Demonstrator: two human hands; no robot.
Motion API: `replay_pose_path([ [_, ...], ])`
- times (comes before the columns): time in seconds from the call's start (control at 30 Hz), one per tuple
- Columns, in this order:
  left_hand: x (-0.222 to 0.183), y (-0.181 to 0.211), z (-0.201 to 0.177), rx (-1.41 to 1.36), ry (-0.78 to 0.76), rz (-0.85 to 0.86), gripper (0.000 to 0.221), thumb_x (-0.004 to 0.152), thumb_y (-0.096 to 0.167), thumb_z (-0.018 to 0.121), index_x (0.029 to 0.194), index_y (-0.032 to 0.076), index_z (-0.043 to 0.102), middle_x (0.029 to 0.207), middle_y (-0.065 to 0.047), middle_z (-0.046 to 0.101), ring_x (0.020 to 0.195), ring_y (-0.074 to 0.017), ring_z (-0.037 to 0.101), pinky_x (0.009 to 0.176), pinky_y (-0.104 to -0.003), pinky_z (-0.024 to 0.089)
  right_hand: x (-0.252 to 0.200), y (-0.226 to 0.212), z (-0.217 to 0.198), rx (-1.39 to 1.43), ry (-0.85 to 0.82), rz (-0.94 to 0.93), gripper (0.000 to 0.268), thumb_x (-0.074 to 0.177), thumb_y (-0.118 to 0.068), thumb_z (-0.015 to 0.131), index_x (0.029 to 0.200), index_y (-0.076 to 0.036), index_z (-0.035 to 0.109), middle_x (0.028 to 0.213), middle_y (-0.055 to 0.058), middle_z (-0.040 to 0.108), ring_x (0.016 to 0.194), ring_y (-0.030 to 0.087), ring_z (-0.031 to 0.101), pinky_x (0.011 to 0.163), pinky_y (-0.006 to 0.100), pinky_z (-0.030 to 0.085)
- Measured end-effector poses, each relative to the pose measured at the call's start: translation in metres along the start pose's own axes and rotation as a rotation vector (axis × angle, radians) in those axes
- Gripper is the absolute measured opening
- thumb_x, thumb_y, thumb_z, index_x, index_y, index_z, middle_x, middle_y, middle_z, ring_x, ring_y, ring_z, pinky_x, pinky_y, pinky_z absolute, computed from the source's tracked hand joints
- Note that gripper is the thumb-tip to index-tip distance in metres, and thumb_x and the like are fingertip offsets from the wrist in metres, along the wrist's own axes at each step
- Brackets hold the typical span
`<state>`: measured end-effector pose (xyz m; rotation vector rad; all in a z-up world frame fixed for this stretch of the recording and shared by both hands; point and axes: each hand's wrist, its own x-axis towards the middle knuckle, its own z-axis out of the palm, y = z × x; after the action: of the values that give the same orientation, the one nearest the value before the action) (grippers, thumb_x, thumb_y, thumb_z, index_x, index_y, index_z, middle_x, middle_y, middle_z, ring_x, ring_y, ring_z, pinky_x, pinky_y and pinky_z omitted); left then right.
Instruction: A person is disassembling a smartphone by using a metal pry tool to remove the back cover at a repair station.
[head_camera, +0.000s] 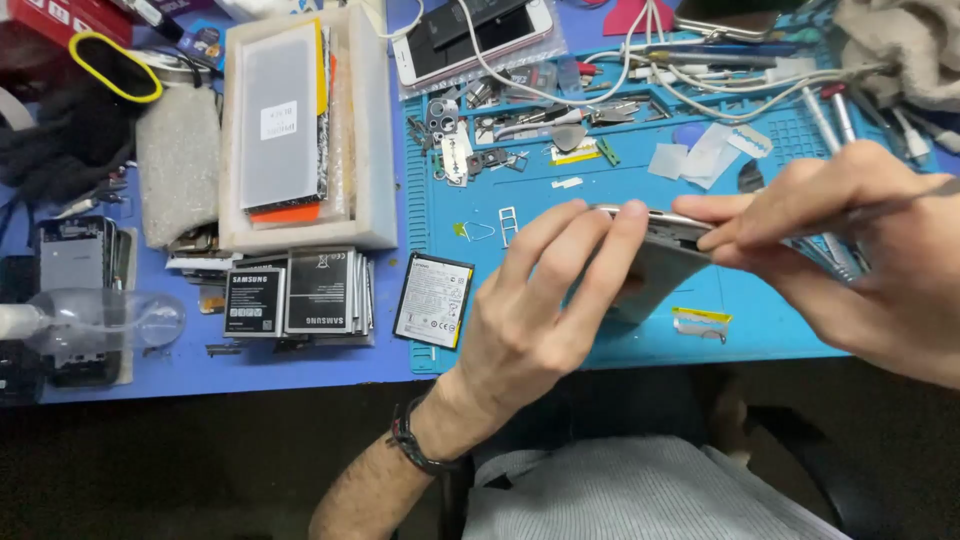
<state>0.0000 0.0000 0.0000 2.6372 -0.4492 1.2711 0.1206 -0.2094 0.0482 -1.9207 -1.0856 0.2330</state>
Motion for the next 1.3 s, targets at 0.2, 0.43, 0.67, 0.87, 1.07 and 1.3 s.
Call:
replay_pose_path([
  [0.2, -0.002, 0.008, 0.0, -0.226, 0.026, -0.103, 0.014, 0.112, -0.009, 0.06, 0.124, -0.011, 0.065, 0.119, -0.022, 0.062, 0.106, -0.0452, 0.083, 0.103, -0.047, 0.079, -0.06, 0.054, 0.019, 0.082, 0.122, -0.046, 0.025, 0.101, 0.009, 0.065, 0.109, -0.012, 0.054, 0.106, 0.014, 0.071, 0.123, 0.04, 0.086, 0.114, 0.043, 0.077],
  [0.43, -0.014, 0.012, 0.008, -0.267, -0.05, -0.14, 0.018, 0.116, -0.001, 0.068, 0.13, 0.0, 0.055, 0.128, -0.015, 0.06, 0.122, -0.051, 0.087, 0.09, -0.038, 0.082, -0.09, 0.045, 0.002, 0.386, 0.1, 1.101, 0.045, 0.084, -0.009, 0.051, 0.11, 0.013, 0.081, 0.158, 0.009, 0.081, 0.152, 0.024, 0.075, 0.108, 0.051, 0.061],
  [0.67, -0.035, 0.021, 0.011, -0.343, -0.021, -0.135, 0.016, 0.109, -0.004, 0.055, 0.107, 0.011, 0.06, 0.119, -0.009, 0.048, 0.114, -0.0571, 0.081, 0.072, -0.043, 0.081, -0.168, 0.064, -0.005, 0.445, 0.173, 1.521, 0.049, 0.112, -0.001, 0.044, 0.145, 0.006, 0.079, 0.088, 0.045, 0.059, 0.065, 0.043, 0.035, 0.049, 0.053, 0.024],
  [0.87, -0.032, 0.028, 0.013, -0.317, 0.026, -0.165, 0.018, 0.111, -0.008, 0.054, 0.105, 0.008, 0.058, 0.135, -0.015, 0.042, 0.12, -0.0583, 0.079, 0.081, -0.046, 0.084, -0.122, 0.026, 0.004, 0.316, 0.217, 1.544, 0.05, 0.116, -0.018, 0.042, 0.156, -0.009, 0.071, 0.085, 0.036, 0.049, 0.062, 0.034, 0.029, 0.05, 0.045, 0.019],
  [1.07, -0.029, 0.029, 0.02, -0.274, 0.121, -0.133, 0.025, 0.102, -0.01, 0.043, 0.087, 0.006, 0.056, 0.127, -0.016, 0.046, 0.115, -0.058, 0.078, 0.074, -0.046, 0.083, -0.085, 0.006, 0.014, 0.107, 0.181, 1.479, 0.051, 0.107, 0.012, 0.043, 0.153, -0.002, 0.062, 0.141, 0.018, 0.069, 0.134, 0.024, 0.062, 0.105, 0.041, 0.046],
  [1.3, -0.035, 0.029, 0.017, -0.248, 0.142, -0.108, 0.019, 0.104, -0.01, 0.054, 0.094, 0.006, 0.056, 0.129, -0.014, 0.04, 0.119, -0.0547, 0.076, 0.077, -0.041, 0.08, -0.081, -0.006, 0.012, 0.216, 0.148, 1.334, 0.07, 0.087, 0.009, 0.04, 0.153, 0.0, 0.058, 0.151, 0.014, 0.07, 0.144, 0.022, 0.064, 0.115, 0.038, 0.047],
])
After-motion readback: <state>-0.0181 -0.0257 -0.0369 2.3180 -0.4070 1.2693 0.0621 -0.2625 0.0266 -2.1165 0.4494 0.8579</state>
